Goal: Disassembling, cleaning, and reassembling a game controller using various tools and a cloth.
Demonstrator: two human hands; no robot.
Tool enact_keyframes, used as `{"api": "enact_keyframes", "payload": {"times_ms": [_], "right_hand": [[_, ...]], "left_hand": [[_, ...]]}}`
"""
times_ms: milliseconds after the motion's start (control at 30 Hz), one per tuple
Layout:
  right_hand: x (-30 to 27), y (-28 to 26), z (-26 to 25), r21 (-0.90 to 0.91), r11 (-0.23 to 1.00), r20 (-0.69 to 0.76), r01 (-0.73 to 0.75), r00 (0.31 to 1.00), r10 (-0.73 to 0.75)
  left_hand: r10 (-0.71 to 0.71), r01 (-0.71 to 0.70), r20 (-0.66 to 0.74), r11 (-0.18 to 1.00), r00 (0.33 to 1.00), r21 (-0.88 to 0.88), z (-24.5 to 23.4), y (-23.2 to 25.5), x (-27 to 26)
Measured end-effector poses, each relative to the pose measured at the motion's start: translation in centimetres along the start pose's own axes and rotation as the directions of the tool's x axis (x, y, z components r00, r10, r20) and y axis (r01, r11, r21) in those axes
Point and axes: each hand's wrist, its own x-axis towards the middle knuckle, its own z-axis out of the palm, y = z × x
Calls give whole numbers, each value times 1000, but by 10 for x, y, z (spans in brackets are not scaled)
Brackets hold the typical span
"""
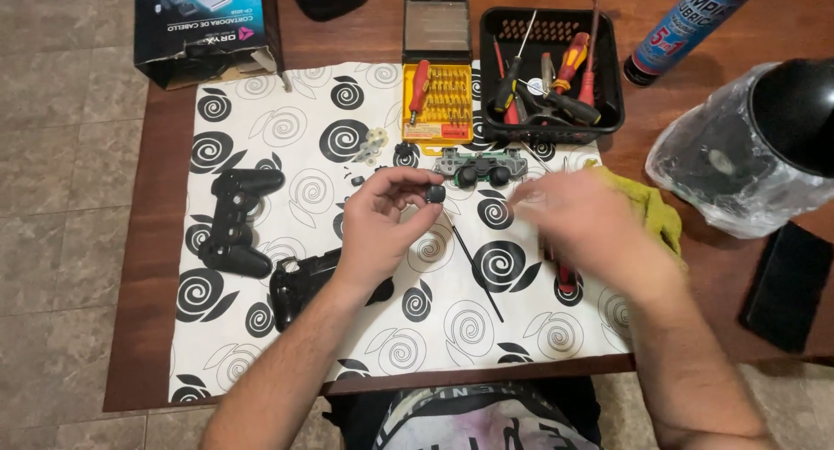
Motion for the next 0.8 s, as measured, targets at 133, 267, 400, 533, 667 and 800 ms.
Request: {"api": "enact_keyframes", "payload": {"times_ms": [133, 267, 400, 533, 667, 800], "right_hand": [[14, -24, 46, 120, 896, -19, 427, 904, -428], [19, -18, 56, 167, 883, -4, 439, 896, -445], [18, -19, 53, 182, 879, -14, 440, 895, -445], [21, -29, 56, 227, 838, -79, 496, 867, -492], [18, -26, 78, 528, 715, -395, 459, 878, -272], [14, -20, 63, 709, 548, -585, 444, 804, 105]], "left_hand": [[-36, 35, -12, 998, 999, -46, -2, 4, 1], [-79, 76, -19, 989, 997, -127, -2, 2, -2], [-16, 16, 2, 995, 1000, -94, -4, 6, 0], [-22, 24, 18, 995, 1000, -98, -6, 3, 0], [-45, 45, 5, 980, 999, -194, -6, -2, 1], [14, -14, 26, 1000, 1000, -15, -8, -1, 0]]}}
